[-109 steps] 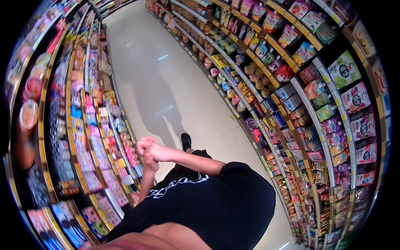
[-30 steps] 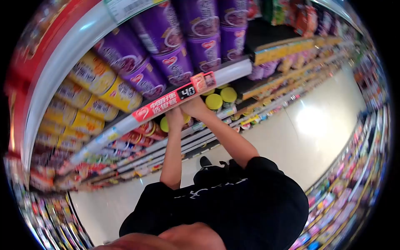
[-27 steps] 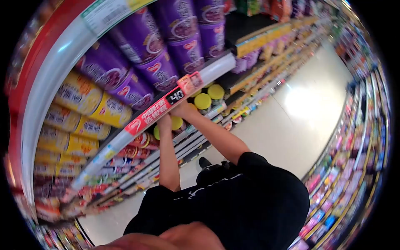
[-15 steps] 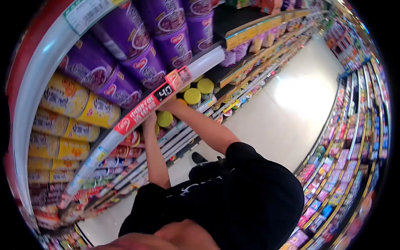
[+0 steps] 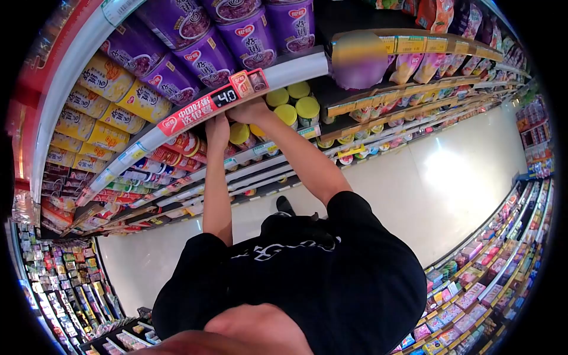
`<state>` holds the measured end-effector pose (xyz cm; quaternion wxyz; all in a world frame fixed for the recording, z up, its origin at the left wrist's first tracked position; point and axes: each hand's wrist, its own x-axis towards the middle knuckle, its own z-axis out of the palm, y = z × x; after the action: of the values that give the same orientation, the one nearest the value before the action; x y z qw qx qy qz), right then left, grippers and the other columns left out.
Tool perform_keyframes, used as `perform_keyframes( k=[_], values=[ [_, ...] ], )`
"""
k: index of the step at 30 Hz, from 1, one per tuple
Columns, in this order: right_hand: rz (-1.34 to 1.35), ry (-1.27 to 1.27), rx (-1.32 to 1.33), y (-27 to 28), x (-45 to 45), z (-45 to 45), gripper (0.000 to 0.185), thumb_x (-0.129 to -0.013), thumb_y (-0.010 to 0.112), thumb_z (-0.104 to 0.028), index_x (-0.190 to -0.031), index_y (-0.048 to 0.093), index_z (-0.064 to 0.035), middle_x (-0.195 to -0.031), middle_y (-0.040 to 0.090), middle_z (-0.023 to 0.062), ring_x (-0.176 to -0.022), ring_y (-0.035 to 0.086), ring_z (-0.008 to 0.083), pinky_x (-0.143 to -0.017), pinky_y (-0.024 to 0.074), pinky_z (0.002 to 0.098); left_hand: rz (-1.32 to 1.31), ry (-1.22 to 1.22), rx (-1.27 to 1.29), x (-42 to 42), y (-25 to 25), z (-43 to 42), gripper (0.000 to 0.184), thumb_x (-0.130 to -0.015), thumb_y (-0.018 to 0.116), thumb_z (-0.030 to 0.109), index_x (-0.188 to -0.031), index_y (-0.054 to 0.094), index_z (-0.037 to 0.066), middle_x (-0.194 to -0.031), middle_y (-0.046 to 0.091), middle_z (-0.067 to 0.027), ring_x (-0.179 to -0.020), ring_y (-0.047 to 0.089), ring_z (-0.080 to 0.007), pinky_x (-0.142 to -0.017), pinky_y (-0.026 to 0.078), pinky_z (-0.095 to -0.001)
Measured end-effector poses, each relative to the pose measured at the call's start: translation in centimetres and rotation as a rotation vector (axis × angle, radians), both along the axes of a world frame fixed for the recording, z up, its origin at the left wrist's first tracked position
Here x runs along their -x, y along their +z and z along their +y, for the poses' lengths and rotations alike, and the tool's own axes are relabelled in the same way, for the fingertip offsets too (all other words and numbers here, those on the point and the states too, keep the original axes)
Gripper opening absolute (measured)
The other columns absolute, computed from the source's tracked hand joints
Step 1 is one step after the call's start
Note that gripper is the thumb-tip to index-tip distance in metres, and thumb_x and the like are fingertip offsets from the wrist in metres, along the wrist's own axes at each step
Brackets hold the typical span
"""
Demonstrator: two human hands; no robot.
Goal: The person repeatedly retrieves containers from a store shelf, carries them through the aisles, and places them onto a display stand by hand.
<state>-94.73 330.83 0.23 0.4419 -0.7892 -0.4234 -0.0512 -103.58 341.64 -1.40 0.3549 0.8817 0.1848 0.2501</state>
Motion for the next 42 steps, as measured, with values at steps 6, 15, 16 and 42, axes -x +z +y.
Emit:
perform_keyframes(
  k=[6,15,16,42],
  values=[
    [-0.093,-0.13,0.082,0.3,1.1,0.0,0.033,-0.086,0.06,-0.032,-0.108,0.065,-0.0085,-0.11,0.066,0.0148,-0.106,0.061,0.0321,-0.095,0.0453,0.0436,-0.073,-0.018,0.214,1.5,2.2,-1.0,0.05,-0.098,0.047,0.04,-0.124,0.056,-0.002,-0.133,0.052,-0.0268,-0.126,0.045,-0.0418,-0.107,0.03,-0.0459],
    [0.426,-0.31,-0.676,3.7,7.9,-7.7,0.057,-0.076,0.076,-0.037,-0.111,0.058,0.0043,-0.097,0.065,0.0208,-0.089,0.064,0.028,-0.078,0.0492,0.0348,-0.556,-0.284,0.24,2.1,4.1,-9.7,0.053,-0.093,0.053,0.043,-0.123,0.051,-0.002,-0.119,0.051,-0.0226,-0.113,0.045,-0.0366,-0.102,0.03,-0.0448],
    [0.414,-0.383,-0.628,3.7,8.4,-9.3,0.06,-0.077,0.078,-0.037,-0.112,0.052,0.0037,-0.099,0.061,0.0186,-0.089,0.061,0.0248,-0.078,0.0489,0.0351,-0.539,-0.319,0.282,2.4,4.2,-11.5,0.054,-0.095,0.05,0.044,-0.123,0.05,-0.001,-0.118,0.051,-0.0223,-0.113,0.045,-0.0361,-0.101,0.031,-0.0439],
    [-0.055,-1.013,-0.464,9.4,20.5,-59.8,0.046,-0.084,0.065,-0.032,-0.113,0.057,0.003,-0.11,0.06,0.0202,-0.107,0.053,0.0372,-0.096,0.0411,0.0438,-0.147,-1.12,0.966,5.6,6.3,-62.4,0.042,-0.101,0.028,0.036,-0.098,0.051,0.002,-0.094,0.054,-0.0094,-0.087,0.051,-0.0181,-0.081,0.041,-0.0315]
  ],
)
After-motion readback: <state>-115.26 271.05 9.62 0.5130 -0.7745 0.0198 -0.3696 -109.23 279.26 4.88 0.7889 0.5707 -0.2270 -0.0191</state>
